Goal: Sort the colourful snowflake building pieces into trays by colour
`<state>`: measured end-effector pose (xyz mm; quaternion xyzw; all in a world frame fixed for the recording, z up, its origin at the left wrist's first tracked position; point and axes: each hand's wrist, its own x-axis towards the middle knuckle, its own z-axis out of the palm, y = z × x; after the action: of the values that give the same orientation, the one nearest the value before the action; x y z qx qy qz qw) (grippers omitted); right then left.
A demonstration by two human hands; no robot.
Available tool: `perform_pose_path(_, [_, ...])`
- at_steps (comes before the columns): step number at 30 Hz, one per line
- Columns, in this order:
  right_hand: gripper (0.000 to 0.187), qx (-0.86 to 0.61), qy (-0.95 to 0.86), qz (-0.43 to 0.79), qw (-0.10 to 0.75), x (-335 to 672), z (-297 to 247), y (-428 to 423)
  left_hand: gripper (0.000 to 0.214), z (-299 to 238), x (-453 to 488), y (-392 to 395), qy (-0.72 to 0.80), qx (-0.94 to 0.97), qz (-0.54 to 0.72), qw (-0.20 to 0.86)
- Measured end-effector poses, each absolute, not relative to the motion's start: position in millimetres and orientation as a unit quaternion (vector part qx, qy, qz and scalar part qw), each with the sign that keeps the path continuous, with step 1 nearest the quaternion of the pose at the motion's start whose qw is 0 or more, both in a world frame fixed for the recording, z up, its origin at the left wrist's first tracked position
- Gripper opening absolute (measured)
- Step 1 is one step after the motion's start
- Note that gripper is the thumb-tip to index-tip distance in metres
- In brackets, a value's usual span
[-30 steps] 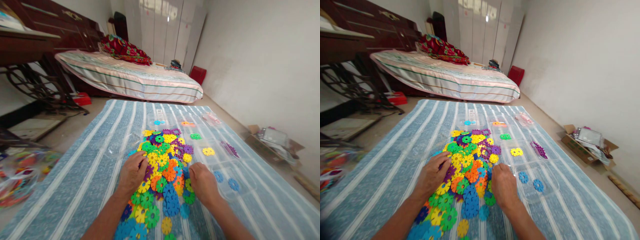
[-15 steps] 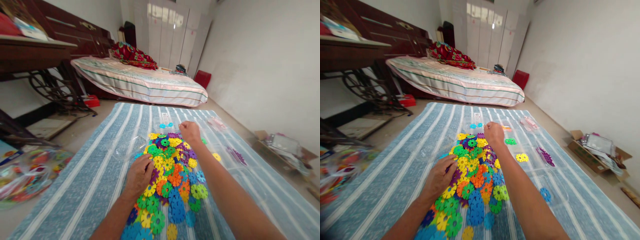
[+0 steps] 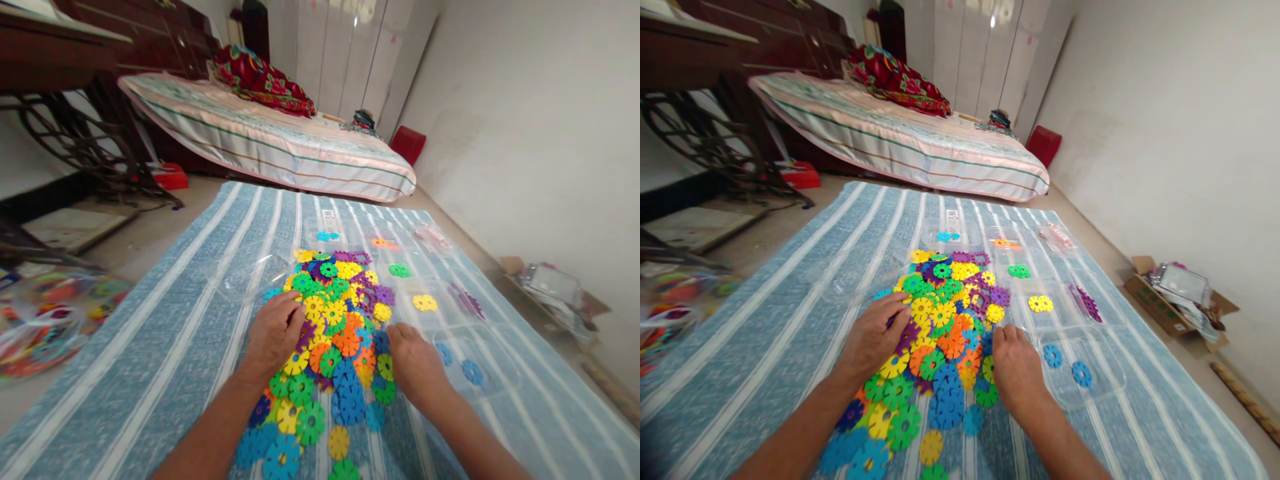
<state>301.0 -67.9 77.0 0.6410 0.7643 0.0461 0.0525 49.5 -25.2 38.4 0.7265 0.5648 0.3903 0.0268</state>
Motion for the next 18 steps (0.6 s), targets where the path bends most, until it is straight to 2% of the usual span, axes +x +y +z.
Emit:
perform_pose_path(6, [0.029, 0.666, 0.735, 0.032, 0.126, 297.9, 72.0, -68.1, 0.028, 37.0, 50.2, -24.6, 0.558, 0.726, 0.401, 0.025])
perform_pose_path(18, [0.026, 0.677, 0.728, 0.036, 0.103, 301.3, 80.8, -69.0, 0.026, 35.9, 50.7, -25.3, 0.559, 0.726, 0.4, 0.016])
